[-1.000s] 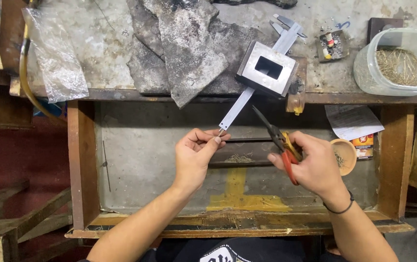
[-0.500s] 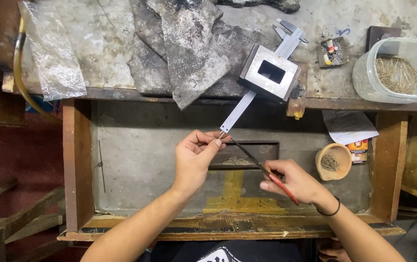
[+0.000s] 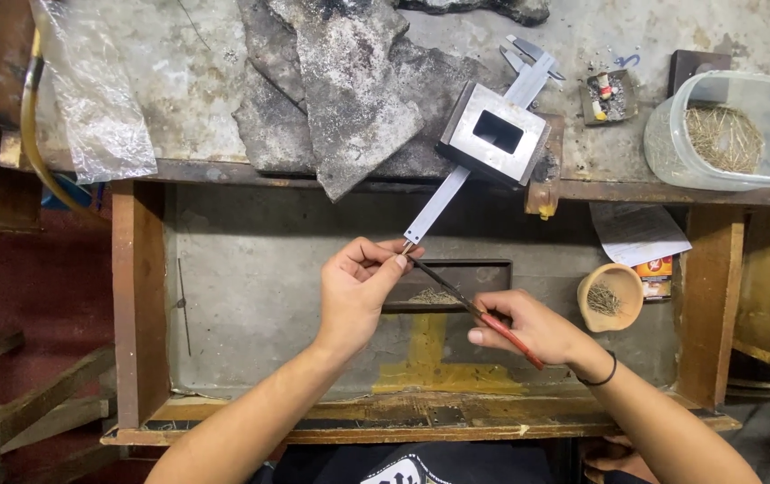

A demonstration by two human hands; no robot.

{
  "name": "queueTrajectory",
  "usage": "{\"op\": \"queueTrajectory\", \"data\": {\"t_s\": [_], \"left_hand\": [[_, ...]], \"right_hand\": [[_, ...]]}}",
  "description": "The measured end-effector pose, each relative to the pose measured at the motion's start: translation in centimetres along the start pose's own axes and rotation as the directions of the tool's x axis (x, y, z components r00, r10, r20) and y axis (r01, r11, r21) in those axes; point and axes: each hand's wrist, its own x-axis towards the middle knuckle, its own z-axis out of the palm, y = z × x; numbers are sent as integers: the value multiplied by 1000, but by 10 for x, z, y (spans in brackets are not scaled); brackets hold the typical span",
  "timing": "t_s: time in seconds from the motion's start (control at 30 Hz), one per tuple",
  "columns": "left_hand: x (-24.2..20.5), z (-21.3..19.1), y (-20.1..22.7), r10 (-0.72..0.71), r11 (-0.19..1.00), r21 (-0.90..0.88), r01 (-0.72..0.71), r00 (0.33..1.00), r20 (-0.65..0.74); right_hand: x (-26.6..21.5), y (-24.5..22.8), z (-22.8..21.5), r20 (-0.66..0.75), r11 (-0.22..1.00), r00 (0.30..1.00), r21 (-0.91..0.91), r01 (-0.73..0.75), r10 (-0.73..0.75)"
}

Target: The person uses pliers to cut small metal wires one by one. They pick up a wire from a container, cut it with the pliers, and place the cut piece into a small rectangular tray on the workbench.

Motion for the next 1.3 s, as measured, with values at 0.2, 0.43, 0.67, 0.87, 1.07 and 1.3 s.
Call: {"op": "queueTrajectory", "data": {"t_s": [0.2,0.43,0.67,0.87,1.07,1.3], "left_hand": [[1,0,1,-6,1000,5,6,1000,-16],[1,0,2,4,1000,14,-3,1000,-21],[3,-2,-1,2,1000,23,-2,1000,-21],[3,-2,-1,8,1000,29,-8,1000,-15],[4,-2,-4,12,1000,20,-12,1000,-11],[4,-1,-4,6,1000,15,-6,1000,-15]], "right_hand": [[7,-6,-5,34,999,999,23,23,-24],[13,-4,-6,61,996,995,52,78,-82],[16,-8,-7,65,994,993,58,93,-97],[19,-15,-4,55,994,993,54,98,-101],[22,-15,-4,51,994,994,63,92,-95],[22,-14,-4,46,994,995,61,90,-93]]}}
